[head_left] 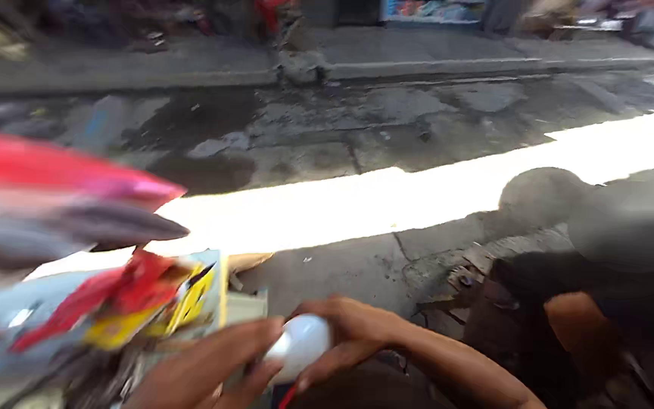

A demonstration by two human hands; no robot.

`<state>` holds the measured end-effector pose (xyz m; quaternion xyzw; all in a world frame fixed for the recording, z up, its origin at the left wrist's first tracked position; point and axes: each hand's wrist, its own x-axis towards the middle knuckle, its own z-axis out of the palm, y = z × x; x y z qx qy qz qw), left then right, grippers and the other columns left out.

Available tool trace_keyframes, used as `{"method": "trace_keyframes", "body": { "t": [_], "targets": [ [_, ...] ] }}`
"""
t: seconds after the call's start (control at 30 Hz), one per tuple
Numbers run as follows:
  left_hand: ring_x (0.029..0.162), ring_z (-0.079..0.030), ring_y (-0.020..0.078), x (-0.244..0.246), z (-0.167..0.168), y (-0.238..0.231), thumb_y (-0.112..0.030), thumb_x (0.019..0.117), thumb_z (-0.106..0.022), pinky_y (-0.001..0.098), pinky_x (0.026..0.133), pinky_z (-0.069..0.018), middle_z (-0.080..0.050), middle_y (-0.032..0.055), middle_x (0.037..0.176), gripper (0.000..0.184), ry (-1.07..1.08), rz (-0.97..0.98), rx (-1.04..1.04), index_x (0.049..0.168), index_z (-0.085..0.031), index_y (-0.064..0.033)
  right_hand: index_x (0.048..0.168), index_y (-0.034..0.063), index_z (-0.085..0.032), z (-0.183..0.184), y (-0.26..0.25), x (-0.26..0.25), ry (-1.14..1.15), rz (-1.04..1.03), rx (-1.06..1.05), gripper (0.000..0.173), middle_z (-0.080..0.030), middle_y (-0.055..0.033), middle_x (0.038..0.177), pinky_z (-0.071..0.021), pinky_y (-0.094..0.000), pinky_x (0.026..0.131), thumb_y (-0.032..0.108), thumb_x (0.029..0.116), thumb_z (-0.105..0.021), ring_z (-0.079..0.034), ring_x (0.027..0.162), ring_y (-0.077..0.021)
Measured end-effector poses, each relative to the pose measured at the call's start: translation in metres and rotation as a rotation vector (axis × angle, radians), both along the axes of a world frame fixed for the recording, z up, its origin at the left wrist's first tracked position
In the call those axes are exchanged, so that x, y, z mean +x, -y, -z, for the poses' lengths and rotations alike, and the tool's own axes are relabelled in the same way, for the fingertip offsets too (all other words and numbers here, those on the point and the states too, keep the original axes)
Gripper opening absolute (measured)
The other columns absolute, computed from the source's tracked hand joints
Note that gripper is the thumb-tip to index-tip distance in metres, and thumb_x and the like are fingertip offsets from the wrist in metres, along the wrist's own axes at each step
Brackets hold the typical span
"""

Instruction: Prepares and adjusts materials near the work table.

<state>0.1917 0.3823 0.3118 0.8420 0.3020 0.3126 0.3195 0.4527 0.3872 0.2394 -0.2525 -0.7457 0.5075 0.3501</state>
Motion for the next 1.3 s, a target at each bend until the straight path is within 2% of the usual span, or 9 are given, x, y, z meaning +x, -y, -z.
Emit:
{"method": "trace_keyframes", "body": {
  "t": [0.07,0.17,0.33,0.43,0.53,0.6,0.73,1.0,1.3],
  "targets": [
    [0.106,-0.071,0.0073,-0.001,0.020,0.008,-0.025,0.1014,-0.067,0.0235,0.093,-0.0588,-0.075,0.0066,0.113,0.028,0.107,-0.144,0.073,0.121,-0.071,-0.0055,0.121,0.0005,-0.063,0.017,0.009,-0.010,-0.016,0.044,-0.009,0.053,-0.073,-0.0061,0.106,-0.0593,-0.0263,0.088,0.033,0.0845,-0.084,-0.070,0.098,-0.0051],
    [0.112,-0.070,0.0181,-0.014,0.044,0.032,-0.011,0.1044,-0.058,0.0271,0.100,-0.0550,-0.072,0.0169,0.118,0.025,0.132,-0.265,0.119,0.122,-0.068,0.0041,0.126,0.0131,-0.063,0.036,0.017,-0.035,0.097,0.153,0.080,0.052,-0.072,0.0064,0.112,-0.0569,-0.0184,0.092,0.039,0.0856,-0.082,-0.066,0.104,0.0041],
    [0.084,-0.070,0.0209,-0.057,0.070,0.068,0.005,0.0975,-0.050,0.0303,0.078,-0.0568,-0.071,0.0164,0.089,0.020,0.325,-0.497,-0.014,0.106,-0.068,0.0077,0.129,0.0204,-0.059,0.052,0.032,-0.092,0.196,0.003,0.185,0.054,-0.067,0.0082,0.113,-0.0517,-0.0155,0.095,0.048,0.0875,-0.078,-0.062,0.107,0.0045],
    [0.102,-0.069,0.0183,-0.079,0.095,0.089,-0.024,0.1043,-0.055,0.0330,0.086,-0.0580,-0.069,0.0179,0.118,0.047,0.631,-0.586,-0.420,0.138,-0.053,0.0094,0.136,0.0336,-0.053,0.065,0.045,-0.125,0.025,0.058,-0.110,0.047,-0.066,0.0253,0.123,-0.0537,-0.0177,0.099,0.052,0.0947,-0.066,-0.062,0.114,0.0076],
    [0.123,-0.064,0.0266,-0.077,0.121,0.105,-0.030,0.0956,-0.070,0.0422,0.104,-0.0529,-0.061,0.0236,0.138,0.073,0.657,-0.672,-0.435,0.151,-0.041,0.0080,0.136,0.0148,-0.043,0.066,0.050,-0.175,-0.009,0.205,-0.465,0.071,-0.067,0.0151,0.120,-0.0526,-0.0286,0.103,0.071,0.0938,-0.050,-0.062,0.117,-0.0005],
    [0.118,-0.067,0.0261,-0.085,0.131,0.111,-0.021,0.0994,-0.066,0.0445,0.099,-0.0559,-0.066,0.0186,0.131,0.054,0.433,-0.818,-0.331,0.146,-0.052,0.0024,0.146,0.0036,-0.031,0.079,0.044,-0.194,-0.034,0.129,-0.573,0.074,-0.060,0.0036,0.132,-0.0488,-0.0330,0.108,0.063,0.1026,-0.041,-0.057,0.125,-0.0074],
    [0.090,-0.069,0.0297,-0.136,0.116,0.103,-0.007,0.0970,-0.062,0.0424,0.070,-0.0552,-0.071,0.0106,0.116,0.040,-0.374,-0.730,-0.001,0.135,-0.066,-0.0176,0.126,0.0077,-0.055,0.066,0.020,-0.241,-0.345,0.278,-1.057,0.064,-0.072,-0.0053,0.108,-0.0565,-0.0430,0.092,0.044,0.1091,-0.006,-0.069,0.105,-0.0191],
    [0.092,-0.062,0.0380,-0.186,0.026,0.025,0.007,0.1007,-0.040,0.0490,0.075,-0.0432,-0.064,0.0225,0.095,0.025,-1.186,-0.228,0.307,0.100,-0.064,0.0093,0.106,0.0120,-0.054,0.079,-0.015,-0.328,-0.799,0.042,-1.320,0.046,-0.065,-0.0088,0.099,-0.0560,-0.0491,0.089,0.040,0.1093,-0.017,-0.067,0.099,-0.0225],
    [0.087,-0.064,0.0381,-0.173,0.044,0.015,0.006,0.0983,-0.047,0.0503,0.072,-0.0453,-0.063,0.0206,0.087,0.018,-1.220,-0.092,0.273,0.095,-0.064,0.0049,0.102,0.0109,-0.053,0.102,-0.002,-0.317,-0.863,0.247,-1.499,0.031,-0.064,-0.0099,0.094,-0.0574,-0.0464,0.083,0.031,0.1070,-0.029,-0.067,0.091,-0.0234]
  ]
}}
